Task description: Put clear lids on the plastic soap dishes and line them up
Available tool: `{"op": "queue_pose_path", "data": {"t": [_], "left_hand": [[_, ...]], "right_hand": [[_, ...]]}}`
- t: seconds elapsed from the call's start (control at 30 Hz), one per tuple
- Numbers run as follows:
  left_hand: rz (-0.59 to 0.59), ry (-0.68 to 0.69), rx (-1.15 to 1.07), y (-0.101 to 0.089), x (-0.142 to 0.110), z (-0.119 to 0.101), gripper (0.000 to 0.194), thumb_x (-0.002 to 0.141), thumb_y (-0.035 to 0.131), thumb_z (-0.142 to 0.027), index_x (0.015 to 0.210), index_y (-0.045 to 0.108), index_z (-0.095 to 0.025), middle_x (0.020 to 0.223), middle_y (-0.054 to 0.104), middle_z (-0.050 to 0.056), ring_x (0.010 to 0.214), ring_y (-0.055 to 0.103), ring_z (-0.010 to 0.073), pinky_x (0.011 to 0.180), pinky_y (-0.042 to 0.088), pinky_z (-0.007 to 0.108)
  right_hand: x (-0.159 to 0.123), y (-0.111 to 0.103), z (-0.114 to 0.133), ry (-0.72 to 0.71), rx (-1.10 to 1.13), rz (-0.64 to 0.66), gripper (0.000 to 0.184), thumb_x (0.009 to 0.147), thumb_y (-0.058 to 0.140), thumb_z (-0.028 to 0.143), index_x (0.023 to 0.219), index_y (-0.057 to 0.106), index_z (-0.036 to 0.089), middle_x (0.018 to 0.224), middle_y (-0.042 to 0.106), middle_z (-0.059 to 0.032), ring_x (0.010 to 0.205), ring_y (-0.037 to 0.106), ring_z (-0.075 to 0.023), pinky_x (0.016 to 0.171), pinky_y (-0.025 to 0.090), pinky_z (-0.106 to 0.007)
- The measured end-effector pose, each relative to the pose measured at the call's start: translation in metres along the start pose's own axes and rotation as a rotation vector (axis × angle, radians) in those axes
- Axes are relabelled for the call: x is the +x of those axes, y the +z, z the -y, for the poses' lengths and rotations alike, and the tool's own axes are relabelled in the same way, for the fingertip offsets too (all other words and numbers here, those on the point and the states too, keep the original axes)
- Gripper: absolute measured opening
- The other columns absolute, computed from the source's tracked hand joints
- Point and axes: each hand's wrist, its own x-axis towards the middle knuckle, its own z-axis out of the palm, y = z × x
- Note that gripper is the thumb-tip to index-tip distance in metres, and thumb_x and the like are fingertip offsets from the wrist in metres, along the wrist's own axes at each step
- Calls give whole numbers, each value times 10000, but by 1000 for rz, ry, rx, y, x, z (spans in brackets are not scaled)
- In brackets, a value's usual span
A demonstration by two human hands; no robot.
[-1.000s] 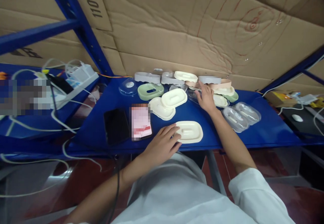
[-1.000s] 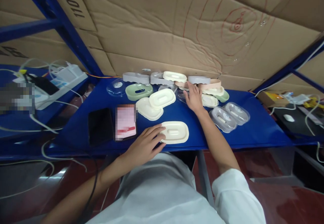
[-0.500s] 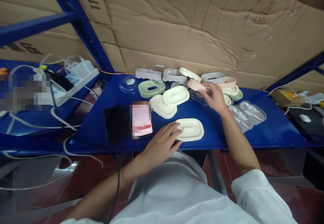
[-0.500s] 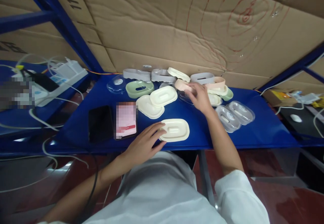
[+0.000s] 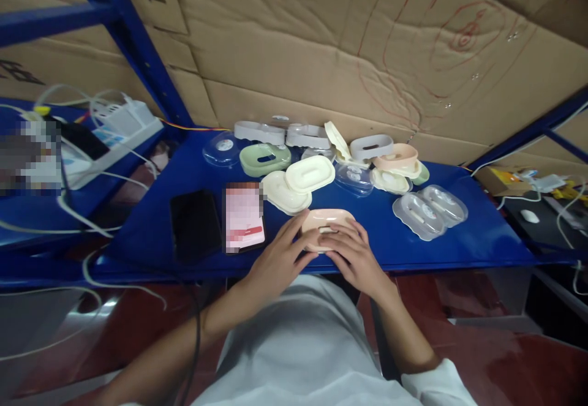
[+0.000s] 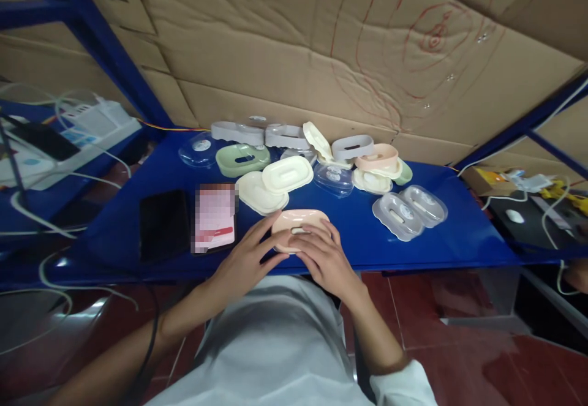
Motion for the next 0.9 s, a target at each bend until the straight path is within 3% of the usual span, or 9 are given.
{"op": "queue_pose_path", "data": {"t": [0.1,0.2,0.27,0.4,0.47,0.53,0.6,0.7,0.9], "left_hand": [[6,18,35,1,-1,1,395,1022,681,-301,1405,623,-223,1689,418,169,1554,448,338,1249,470,543],[-2,17,58,0,-1,-1,381,1019,684,-292,1385,631,-200,1665,443,181,1535,474,342,1240,482,533],[-22,16,65,-1,0,-3,365,1013,677,-257,1372,637,-202,1639,471,179,1516,498,342,1231,493,529],[-22,-18,65,-2,-1,-7,365,973,685,-212,1337,653,-218,1686,408,169,1531,481,354,1214,510,523],[-6,-32,65,-2,-2,-7,362,972,669,-195,1333,648,-218,1712,370,171,1546,463,349,1220,502,519],[4,-45,55,-2,-3,-6,399,968,668,-185,1362,624,-223,1710,378,169,1548,464,333,1234,485,505],[10,-70,32,-2,-4,-4,505,960,683,-182,1446,562,-238,1701,400,158,1545,471,310,1250,468,484],[23,-104,-16,-2,-4,-2,679,969,691,-195,1585,415,-271,1699,412,142,1555,457,288,1265,447,476],[28,-141,-86,-2,-2,-2,757,1002,680,-235,1649,299,-329,1716,393,116,1583,412,277,1291,410,485]], "right_hand": [[-2,-3,1,18,-28,28,449,1054,564,249,1470,613,410,1400,730,6,1447,575,-263,1299,306,-636],[-1,-11,-2,5,45,40,525,1051,569,303,1523,522,527,1451,690,86,1420,604,-247,1280,392,-593],[7,-22,-15,10,54,-14,535,1058,541,300,1533,504,542,1475,672,95,1415,611,-247,1247,448,-575],[40,-43,-73,124,-175,-158,487,1074,515,344,1559,558,326,1604,563,-80,1532,474,-336,1230,426,-641],[56,-48,-108,208,-278,-121,561,1042,588,444,1567,557,250,1669,462,-155,1570,390,-417,1195,419,-713],[65,-47,-135,240,-291,-58,586,1024,612,486,1548,583,227,1639,494,-186,1529,449,-440,1165,444,-723],[67,-45,-151,240,-237,-57,494,1056,557,465,1477,657,227,1536,614,-172,1431,583,-386,1166,490,-642],[61,-43,-155,226,-173,-143,424,1089,492,449,1373,734,248,1424,706,-129,1343,666,-314,1174,518,-542],[58,-40,-146,170,-248,-102,547,1030,614,510,1519,619,266,1544,610,-139,1449,563,-356,1195,477,-590]]}}
